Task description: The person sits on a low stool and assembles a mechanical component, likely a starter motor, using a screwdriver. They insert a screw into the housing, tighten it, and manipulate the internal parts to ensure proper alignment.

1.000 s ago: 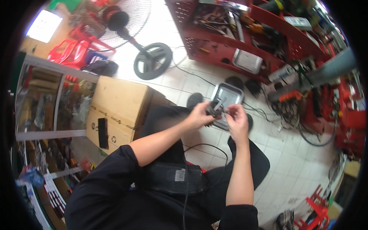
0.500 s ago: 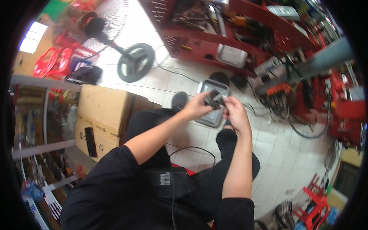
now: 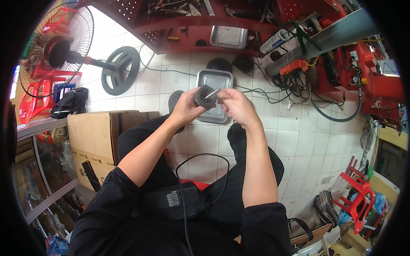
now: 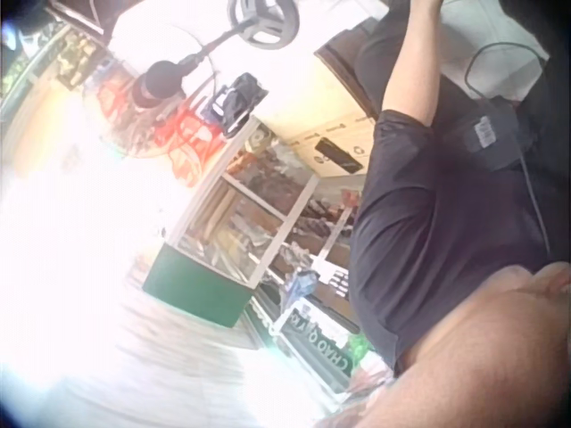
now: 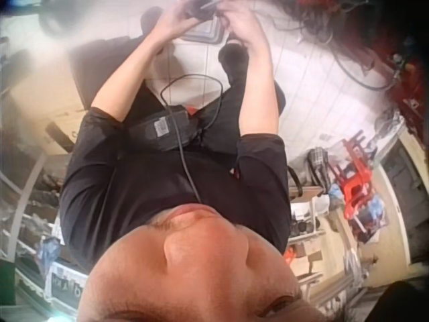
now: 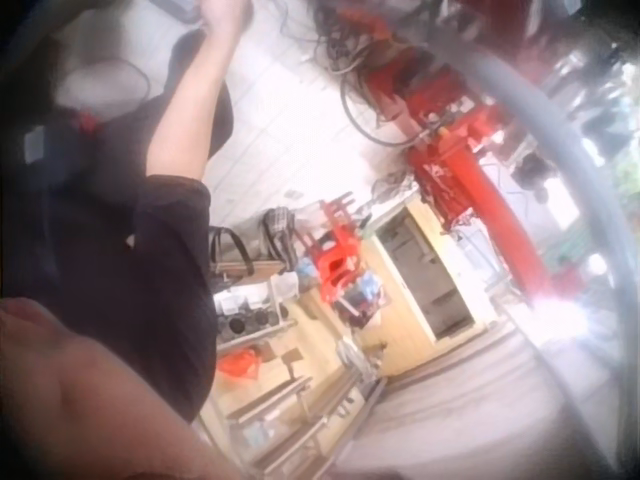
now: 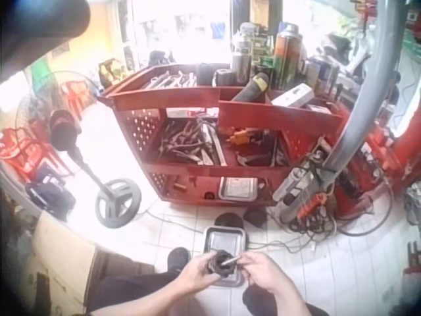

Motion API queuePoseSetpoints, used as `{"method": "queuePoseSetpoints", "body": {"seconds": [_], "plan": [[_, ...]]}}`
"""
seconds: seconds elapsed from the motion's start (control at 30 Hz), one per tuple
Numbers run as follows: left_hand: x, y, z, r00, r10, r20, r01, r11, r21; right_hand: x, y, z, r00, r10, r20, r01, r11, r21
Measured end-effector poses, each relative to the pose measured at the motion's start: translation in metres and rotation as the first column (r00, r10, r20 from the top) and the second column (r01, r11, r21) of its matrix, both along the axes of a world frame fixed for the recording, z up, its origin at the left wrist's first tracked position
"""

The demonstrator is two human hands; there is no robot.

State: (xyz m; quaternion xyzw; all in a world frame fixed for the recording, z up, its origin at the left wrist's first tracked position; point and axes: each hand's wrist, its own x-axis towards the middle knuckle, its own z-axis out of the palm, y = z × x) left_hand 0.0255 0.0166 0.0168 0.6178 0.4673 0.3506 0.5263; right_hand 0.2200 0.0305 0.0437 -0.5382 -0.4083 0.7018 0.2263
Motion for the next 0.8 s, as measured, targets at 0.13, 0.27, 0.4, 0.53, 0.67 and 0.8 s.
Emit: {"method": "queuePoseSetpoints", "body": {"seconds": [0.13, 0.27, 0.4, 0.53, 0.67, 0.8], "plan": [[-0.001, 0.003, 0.001, 0.998, 0.012, -0.054, -0.013, 1.000, -0.015, -0.012, -0.002, 0.006, 0.951, -0.199, -0.237, 0.219, 0.974, 0.060], [-0.004, 0.002, 0.003, 1.000, 0.016, -0.004, -0.016, 0.998, 0.057, -0.018, -0.001, 0.016, 0.952, -0.266, -0.152, 0.273, 0.961, 0.031], [0.000, 0.004, 0.003, 1.000, 0.006, 0.010, -0.007, 0.998, 0.068, 0.006, 0.004, -0.010, 0.999, -0.035, -0.014, 0.035, 0.999, -0.036], [-0.004, 0.004, -0.001, 0.999, 0.012, -0.030, -0.011, 0.999, 0.048, -0.003, -0.002, 0.004, 0.974, -0.106, -0.202, 0.130, 0.985, 0.109], [-0.005, 0.005, 0.000, 1.000, 0.006, -0.021, -0.006, 1.000, 0.030, -0.007, -0.002, 0.017, 0.959, -0.157, -0.234, 0.159, 0.987, -0.008], [-0.002, 0.005, 0.001, 1.000, 0.003, -0.027, -0.003, 1.000, 0.027, 0.001, 0.001, -0.005, 0.966, -0.065, -0.252, 0.062, 0.998, -0.019]]}}
